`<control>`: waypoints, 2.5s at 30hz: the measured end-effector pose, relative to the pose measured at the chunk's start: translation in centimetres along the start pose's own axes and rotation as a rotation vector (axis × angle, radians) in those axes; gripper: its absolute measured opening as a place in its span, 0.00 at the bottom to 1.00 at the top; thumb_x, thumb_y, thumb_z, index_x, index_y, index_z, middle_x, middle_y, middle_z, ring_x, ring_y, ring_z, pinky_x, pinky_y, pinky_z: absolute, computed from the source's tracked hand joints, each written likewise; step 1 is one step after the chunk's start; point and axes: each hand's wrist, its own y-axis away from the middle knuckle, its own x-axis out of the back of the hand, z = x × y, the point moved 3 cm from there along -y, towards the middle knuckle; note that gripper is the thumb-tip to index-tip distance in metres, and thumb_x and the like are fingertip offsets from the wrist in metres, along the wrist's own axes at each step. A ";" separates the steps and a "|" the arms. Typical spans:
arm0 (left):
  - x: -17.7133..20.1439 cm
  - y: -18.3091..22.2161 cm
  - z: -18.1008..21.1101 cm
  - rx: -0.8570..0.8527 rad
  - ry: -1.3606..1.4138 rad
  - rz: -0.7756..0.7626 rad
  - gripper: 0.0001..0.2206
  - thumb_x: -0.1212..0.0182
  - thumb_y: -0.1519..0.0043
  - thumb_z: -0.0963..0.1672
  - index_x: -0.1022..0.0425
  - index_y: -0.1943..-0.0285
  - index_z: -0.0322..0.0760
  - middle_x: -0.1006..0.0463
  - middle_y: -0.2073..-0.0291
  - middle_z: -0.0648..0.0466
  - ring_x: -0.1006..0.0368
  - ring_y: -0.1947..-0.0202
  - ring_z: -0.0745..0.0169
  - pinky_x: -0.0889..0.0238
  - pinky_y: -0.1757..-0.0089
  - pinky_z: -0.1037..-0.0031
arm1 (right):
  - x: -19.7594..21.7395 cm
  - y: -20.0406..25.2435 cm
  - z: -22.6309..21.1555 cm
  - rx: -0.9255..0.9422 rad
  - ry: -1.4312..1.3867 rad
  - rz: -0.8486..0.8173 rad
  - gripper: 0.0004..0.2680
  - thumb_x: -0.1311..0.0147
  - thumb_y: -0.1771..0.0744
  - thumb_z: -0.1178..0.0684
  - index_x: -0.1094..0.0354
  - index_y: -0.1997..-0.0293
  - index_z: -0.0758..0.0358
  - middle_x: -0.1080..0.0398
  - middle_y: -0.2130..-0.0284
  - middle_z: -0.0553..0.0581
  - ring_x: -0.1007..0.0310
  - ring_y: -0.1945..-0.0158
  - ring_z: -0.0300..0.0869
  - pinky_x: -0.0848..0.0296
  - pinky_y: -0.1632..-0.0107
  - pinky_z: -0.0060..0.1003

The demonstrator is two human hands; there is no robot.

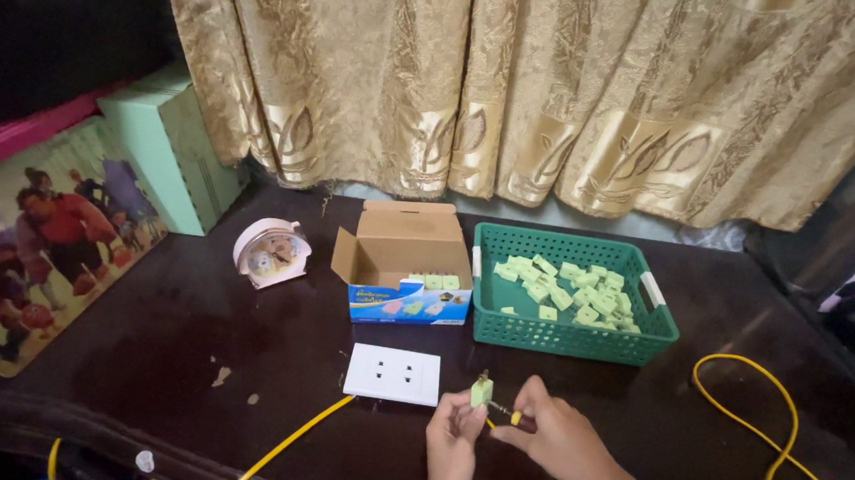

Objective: The person assembles a series of green electrical plugs by hand, inserting internal components and using a screwdriver to tighten the housing screws.

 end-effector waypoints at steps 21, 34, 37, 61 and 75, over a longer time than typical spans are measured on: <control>0.7 -1.9 -2.9 -0.166 0.027 -0.047 0.08 0.24 0.36 0.43 0.14 0.51 0.33 0.05 0.50 0.45 0.11 0.51 0.60 0.25 0.47 0.72 | 0.6 -1.6 1.1 -0.035 -0.231 -0.042 0.17 0.25 0.30 0.38 0.35 0.63 0.51 0.22 0.70 0.44 0.25 0.65 0.32 0.33 0.58 0.34; 1.0 -2.2 -3.7 -0.130 -0.039 -0.030 0.08 0.25 0.36 0.41 0.13 0.51 0.34 0.04 0.49 0.46 0.10 0.50 0.59 0.21 0.48 0.71 | 0.9 -1.2 1.1 -0.059 -0.163 -0.053 0.20 0.26 0.33 0.28 0.35 0.59 0.45 0.31 0.70 0.43 0.30 0.63 0.33 0.39 0.57 0.33; 1.1 -2.3 -4.2 -0.152 0.013 -0.036 0.06 0.25 0.36 0.40 0.15 0.53 0.34 0.06 0.44 0.42 0.09 0.46 0.56 0.22 0.45 0.69 | -0.5 -1.6 2.0 0.057 -0.227 -0.044 0.15 0.25 0.30 0.42 0.35 0.60 0.50 0.22 0.71 0.44 0.25 0.68 0.35 0.34 0.61 0.38; -0.3 -0.2 0.4 -0.092 -0.046 -0.019 0.06 0.28 0.33 0.42 0.15 0.52 0.34 0.07 0.44 0.45 0.11 0.44 0.57 0.23 0.40 0.68 | -1.3 -0.9 1.7 -0.057 0.056 -0.047 0.20 0.61 0.26 0.26 0.22 0.59 0.41 0.13 0.63 0.45 0.12 0.56 0.48 0.21 0.52 0.49; -0.6 0.4 0.9 -0.006 -0.102 0.044 0.05 0.33 0.30 0.40 0.14 0.50 0.34 0.07 0.54 0.50 0.16 0.52 0.63 0.30 0.46 0.74 | -6.0 -1.5 4.5 0.207 0.317 0.277 0.17 0.53 0.25 0.29 0.37 0.58 0.50 0.23 0.78 0.55 0.21 0.75 0.64 0.27 0.73 0.62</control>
